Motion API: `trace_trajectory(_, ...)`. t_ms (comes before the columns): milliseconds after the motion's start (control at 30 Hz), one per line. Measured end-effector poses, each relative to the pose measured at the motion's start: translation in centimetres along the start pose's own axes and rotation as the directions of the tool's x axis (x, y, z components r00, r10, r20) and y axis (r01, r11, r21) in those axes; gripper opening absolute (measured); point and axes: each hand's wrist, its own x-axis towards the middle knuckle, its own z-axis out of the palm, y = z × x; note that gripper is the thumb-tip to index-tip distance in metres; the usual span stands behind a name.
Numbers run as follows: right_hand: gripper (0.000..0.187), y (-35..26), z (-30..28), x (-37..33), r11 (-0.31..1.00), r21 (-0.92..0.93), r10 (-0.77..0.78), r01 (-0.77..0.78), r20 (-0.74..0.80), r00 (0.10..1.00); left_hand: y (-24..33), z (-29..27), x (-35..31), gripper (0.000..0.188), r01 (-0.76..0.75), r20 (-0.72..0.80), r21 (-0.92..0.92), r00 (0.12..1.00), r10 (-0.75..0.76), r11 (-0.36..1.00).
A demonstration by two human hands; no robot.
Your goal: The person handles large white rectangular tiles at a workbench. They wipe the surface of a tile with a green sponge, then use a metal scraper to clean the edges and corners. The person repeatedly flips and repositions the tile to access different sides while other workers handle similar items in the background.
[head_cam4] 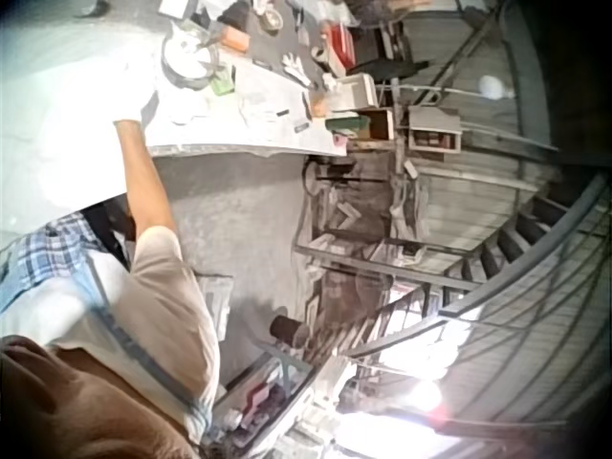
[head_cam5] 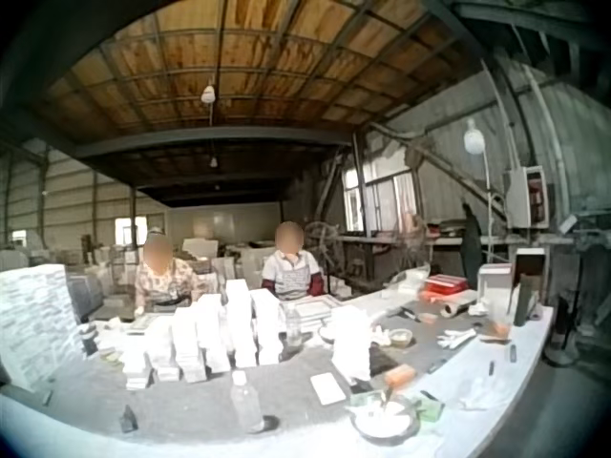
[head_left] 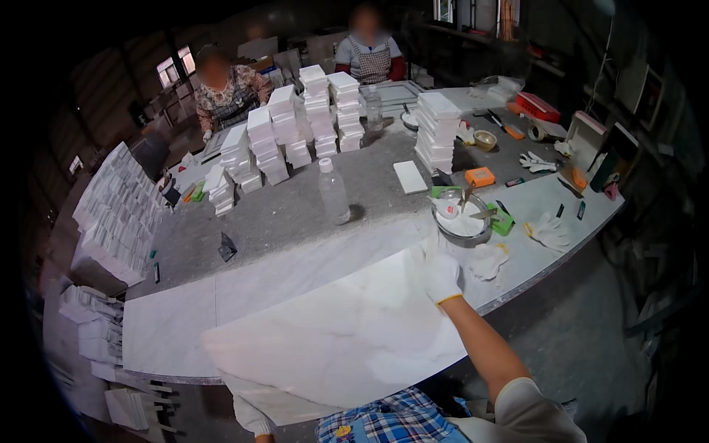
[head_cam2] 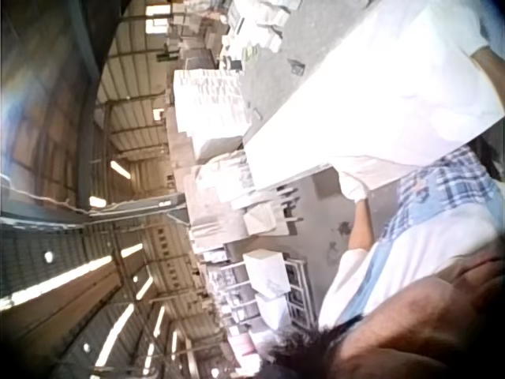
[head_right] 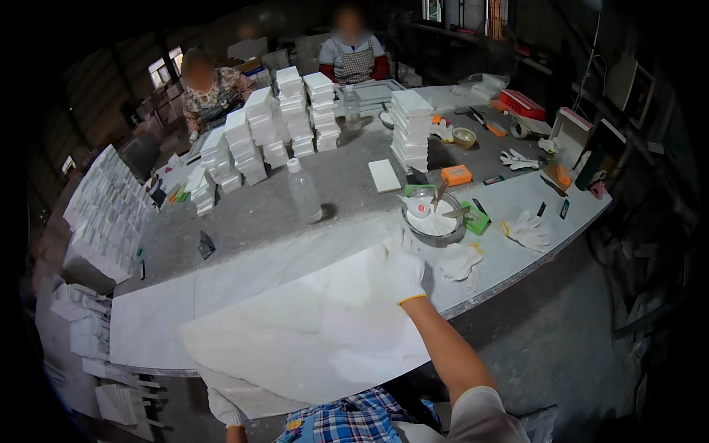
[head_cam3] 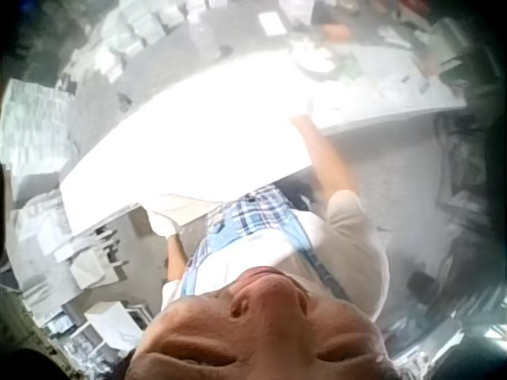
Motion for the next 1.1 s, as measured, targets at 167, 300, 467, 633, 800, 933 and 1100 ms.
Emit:
trace_trajectory(167, 0.051, -1.6, -0.6, 2.0, 0.998, -0.065, -0.003, 0.008, 0.073, 0.997, -2.2, 0.8, -1.1, 0.039, -0.056, -0.049, 0.123, 0.997, 0.062, 0.991)
trace_trajectory(300, 0.043, -1.6, -0.5, 2.3, 0.999, -0.029, -0.025, 0.026, 0.003, 1.0, -0.4, 1.2, -0.2, 0.038, -0.015, -0.06, -0.188, 0.998, 0.004, 0.982)
trace_trajectory(467, 0.041, -0.5, 0.9, 2.1, 0.996, -0.046, -0.079, 0.077, -0.042, 0.996, -0.1, 0.4, -0.5, 0.045, -0.012, -0.023, 0.178, 1.0, 0.016, 0.984)
trace_trajectory(633, 0.04, -2.8, -1.1, 1.5, 1.0, -0.017, 0.003, -0.003, 0.006, 1.0, 3.2, -0.1, -1.1, 0.05, 0.018, -0.004, 0.424, 1.0, -0.018, 0.905)
trace_trajectory(800, 0.04, -1.9, 0.0, 2.0, 0.989, -0.143, 0.039, -0.027, 0.085, 0.996, 2.1, 0.0, -1.2, 0.056, 0.101, -0.048, 0.359, 0.995, -0.09, 0.928)
trace_trajectory(933, 0.041, -1.3, 0.0, 2.0, 0.964, -0.218, -0.181, 0.153, -0.113, 0.977, 4.7, -0.4, -1.3, 0.056, 0.091, -0.019, 0.415, 0.996, -0.092, 0.905)
trace_trajectory(1100, 0.048, -6.9, -4.2, 1.3, 0.954, -0.062, -0.3, 0.294, -0.262, 0.917, 4.1, -0.3, -1.3, 0.051, -0.014, 0.043, 0.463, 0.999, -0.007, 0.886)
